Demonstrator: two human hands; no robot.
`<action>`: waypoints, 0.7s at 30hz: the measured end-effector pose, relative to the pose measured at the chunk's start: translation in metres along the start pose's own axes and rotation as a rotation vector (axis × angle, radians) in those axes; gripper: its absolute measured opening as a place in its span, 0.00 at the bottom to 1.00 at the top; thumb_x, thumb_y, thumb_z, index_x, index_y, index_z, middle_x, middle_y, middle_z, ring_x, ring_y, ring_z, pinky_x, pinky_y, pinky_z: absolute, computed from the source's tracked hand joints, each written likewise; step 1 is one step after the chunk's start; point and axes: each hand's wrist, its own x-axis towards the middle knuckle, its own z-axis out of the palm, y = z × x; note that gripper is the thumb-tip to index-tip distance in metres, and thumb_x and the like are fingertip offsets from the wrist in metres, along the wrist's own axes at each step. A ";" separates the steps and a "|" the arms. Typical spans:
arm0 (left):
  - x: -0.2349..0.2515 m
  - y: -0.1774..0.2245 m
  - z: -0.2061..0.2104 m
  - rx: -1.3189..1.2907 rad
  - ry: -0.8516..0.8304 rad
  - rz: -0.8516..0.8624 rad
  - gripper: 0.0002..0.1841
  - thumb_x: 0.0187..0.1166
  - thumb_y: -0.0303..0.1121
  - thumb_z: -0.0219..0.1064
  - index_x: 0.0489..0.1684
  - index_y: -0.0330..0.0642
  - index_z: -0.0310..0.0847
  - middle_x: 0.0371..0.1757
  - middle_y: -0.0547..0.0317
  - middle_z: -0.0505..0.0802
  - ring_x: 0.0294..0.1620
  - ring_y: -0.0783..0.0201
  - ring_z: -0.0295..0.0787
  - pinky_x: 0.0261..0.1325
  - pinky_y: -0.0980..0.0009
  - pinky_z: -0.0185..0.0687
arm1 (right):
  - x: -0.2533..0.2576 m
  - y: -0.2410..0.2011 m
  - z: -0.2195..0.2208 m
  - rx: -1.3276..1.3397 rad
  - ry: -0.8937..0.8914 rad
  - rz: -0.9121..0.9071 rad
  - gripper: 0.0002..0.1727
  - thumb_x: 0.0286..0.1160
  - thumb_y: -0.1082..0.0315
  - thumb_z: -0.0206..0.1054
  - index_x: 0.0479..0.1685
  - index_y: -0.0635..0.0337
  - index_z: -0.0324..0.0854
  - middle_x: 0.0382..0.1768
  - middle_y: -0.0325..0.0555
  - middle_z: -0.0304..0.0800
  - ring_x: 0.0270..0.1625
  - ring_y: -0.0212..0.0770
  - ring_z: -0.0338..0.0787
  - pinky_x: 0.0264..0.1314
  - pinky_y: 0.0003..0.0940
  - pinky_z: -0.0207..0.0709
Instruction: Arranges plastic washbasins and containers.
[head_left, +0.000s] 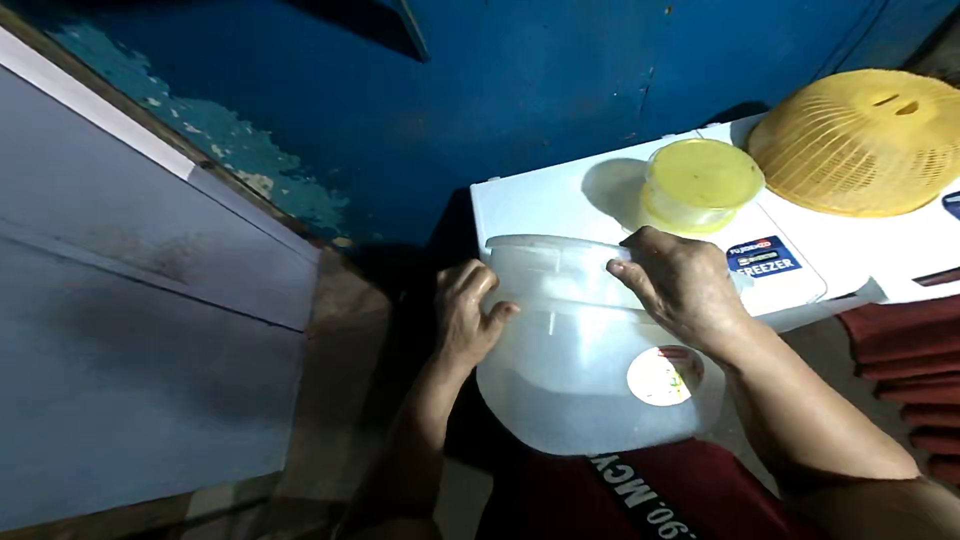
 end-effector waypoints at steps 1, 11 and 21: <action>-0.003 0.003 0.001 -0.027 0.026 0.023 0.39 0.83 0.69 0.47 0.28 0.37 0.81 0.37 0.49 0.87 0.46 0.54 0.84 0.60 0.54 0.74 | 0.001 0.001 0.000 0.016 -0.003 0.000 0.24 0.86 0.47 0.57 0.40 0.59 0.85 0.20 0.39 0.79 0.20 0.38 0.78 0.22 0.39 0.70; -0.008 0.035 -0.005 -0.214 0.227 0.178 0.34 0.82 0.67 0.56 0.23 0.41 0.71 0.36 0.56 0.79 0.43 0.68 0.79 0.48 0.77 0.77 | 0.009 0.017 -0.022 0.210 0.324 0.096 0.16 0.89 0.56 0.61 0.43 0.62 0.78 0.25 0.37 0.79 0.23 0.22 0.78 0.25 0.19 0.74; -0.046 0.016 0.011 -0.353 0.202 0.096 0.36 0.85 0.66 0.50 0.26 0.37 0.78 0.25 0.59 0.83 0.31 0.78 0.82 0.40 0.83 0.80 | 0.017 0.057 -0.079 0.563 0.954 0.163 0.08 0.92 0.62 0.53 0.48 0.49 0.78 0.35 0.22 0.84 0.38 0.21 0.86 0.49 0.27 0.85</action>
